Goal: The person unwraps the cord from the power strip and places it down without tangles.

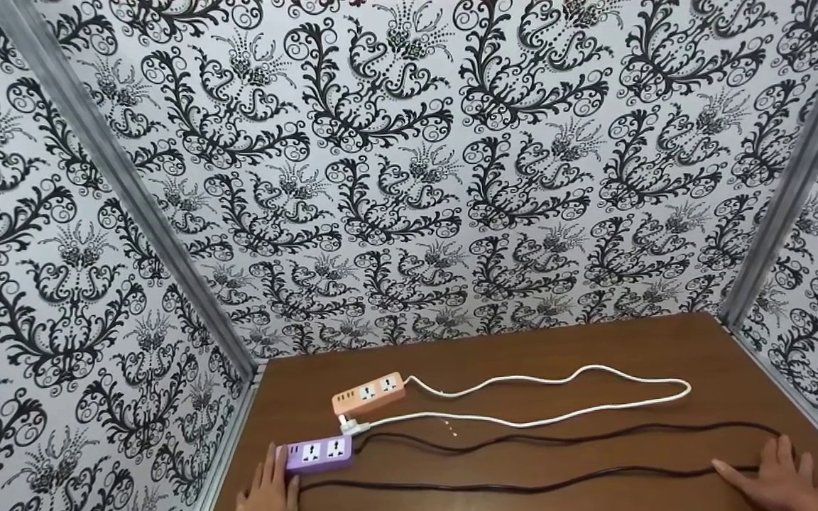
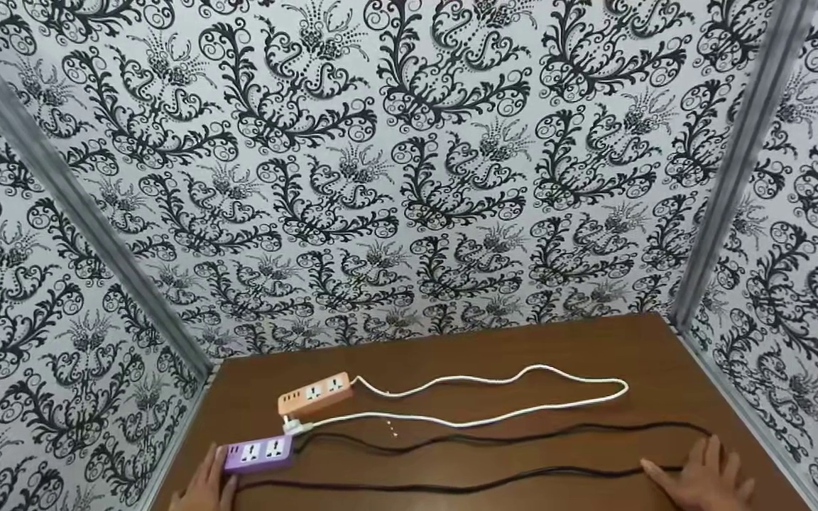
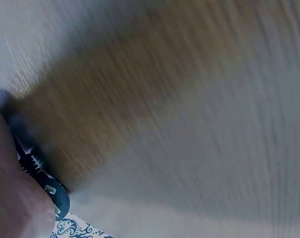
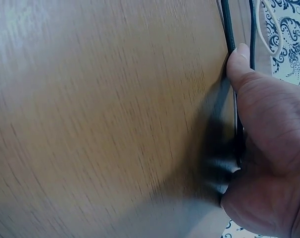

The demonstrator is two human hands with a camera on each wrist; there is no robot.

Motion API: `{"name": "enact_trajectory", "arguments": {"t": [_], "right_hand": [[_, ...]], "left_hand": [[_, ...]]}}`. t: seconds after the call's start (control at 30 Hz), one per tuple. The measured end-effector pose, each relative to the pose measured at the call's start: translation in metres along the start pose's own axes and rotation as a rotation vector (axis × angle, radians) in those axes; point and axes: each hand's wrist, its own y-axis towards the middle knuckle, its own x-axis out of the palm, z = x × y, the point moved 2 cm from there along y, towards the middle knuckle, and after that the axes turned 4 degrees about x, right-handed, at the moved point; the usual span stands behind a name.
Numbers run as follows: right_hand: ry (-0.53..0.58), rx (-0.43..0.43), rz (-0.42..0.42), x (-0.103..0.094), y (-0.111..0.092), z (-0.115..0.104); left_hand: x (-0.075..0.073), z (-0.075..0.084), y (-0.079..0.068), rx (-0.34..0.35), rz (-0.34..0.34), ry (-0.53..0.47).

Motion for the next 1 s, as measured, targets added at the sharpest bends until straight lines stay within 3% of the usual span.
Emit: {"name": "enact_trajectory", "arguments": {"t": [0.23,0.4,0.67,1.0], "right_hand": [[-0.022,0.092,-0.029,0.005,0.013,0.014],[-0.057,0.164,0.006,0.011,0.022,0.021],[-0.104,0.250,0.093,0.021,0.030,0.022],[-0.084,0.242,0.155,0.028,0.037,0.033]], "left_hand": [[0.001,0.004,-0.003,0.013,0.084,-0.009],[0.000,0.008,-0.004,0.016,0.133,-0.021],[0.001,0.004,-0.002,-0.023,0.067,0.005],[-0.001,0.003,-0.002,-0.032,0.038,-0.028]]}}
